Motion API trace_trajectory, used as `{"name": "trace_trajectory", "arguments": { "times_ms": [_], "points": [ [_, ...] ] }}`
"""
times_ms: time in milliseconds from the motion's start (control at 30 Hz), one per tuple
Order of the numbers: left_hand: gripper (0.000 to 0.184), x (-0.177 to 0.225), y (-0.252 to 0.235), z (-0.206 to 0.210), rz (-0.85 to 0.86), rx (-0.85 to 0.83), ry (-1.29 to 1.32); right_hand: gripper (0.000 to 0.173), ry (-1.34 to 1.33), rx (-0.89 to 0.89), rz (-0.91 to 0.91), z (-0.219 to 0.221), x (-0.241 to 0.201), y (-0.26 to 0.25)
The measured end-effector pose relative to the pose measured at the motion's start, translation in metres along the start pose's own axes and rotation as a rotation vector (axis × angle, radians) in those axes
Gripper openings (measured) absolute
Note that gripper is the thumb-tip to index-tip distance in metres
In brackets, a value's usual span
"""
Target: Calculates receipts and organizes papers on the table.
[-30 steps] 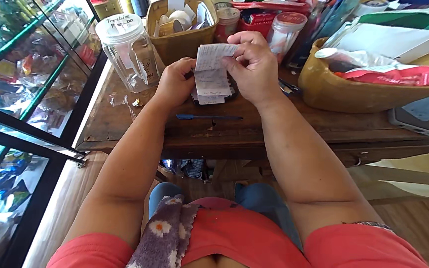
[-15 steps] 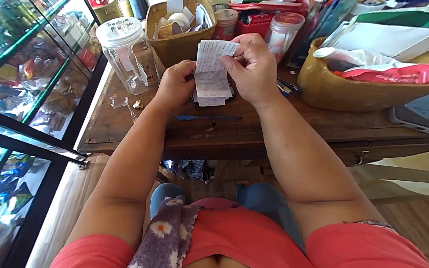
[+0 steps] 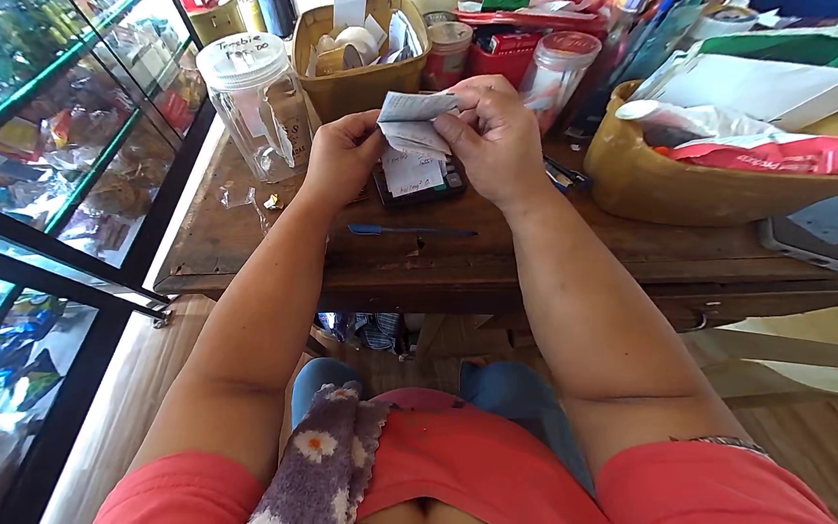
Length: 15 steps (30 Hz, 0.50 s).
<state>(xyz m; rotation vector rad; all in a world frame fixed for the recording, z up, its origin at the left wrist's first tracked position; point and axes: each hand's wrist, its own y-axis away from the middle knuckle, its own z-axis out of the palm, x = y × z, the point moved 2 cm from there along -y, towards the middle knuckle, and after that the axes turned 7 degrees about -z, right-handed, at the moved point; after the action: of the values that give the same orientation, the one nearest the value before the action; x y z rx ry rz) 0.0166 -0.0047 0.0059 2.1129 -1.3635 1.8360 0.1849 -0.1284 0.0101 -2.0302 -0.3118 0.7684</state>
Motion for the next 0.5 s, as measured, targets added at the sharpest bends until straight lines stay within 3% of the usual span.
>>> {"name": "trace_trajectory", "arguments": {
  "times_ms": [133, 333, 500],
  "points": [
    [0.014, 0.000, -0.001, -0.001, -0.013, 0.037, 0.004, 0.033, -0.022, 0.003, 0.094, -0.002, -0.001, -0.001],
    [0.014, -0.002, -0.002, -0.004, -0.029, 0.093, 0.021, 0.036, -0.183, -0.099, 0.393, 0.003, 0.001, -0.002],
    [0.013, 0.002, 0.001, 0.000, 0.056, 0.067, 0.047, 0.022, -0.270, -0.065, 0.460, 0.016, -0.006, -0.001]
  ]
}}
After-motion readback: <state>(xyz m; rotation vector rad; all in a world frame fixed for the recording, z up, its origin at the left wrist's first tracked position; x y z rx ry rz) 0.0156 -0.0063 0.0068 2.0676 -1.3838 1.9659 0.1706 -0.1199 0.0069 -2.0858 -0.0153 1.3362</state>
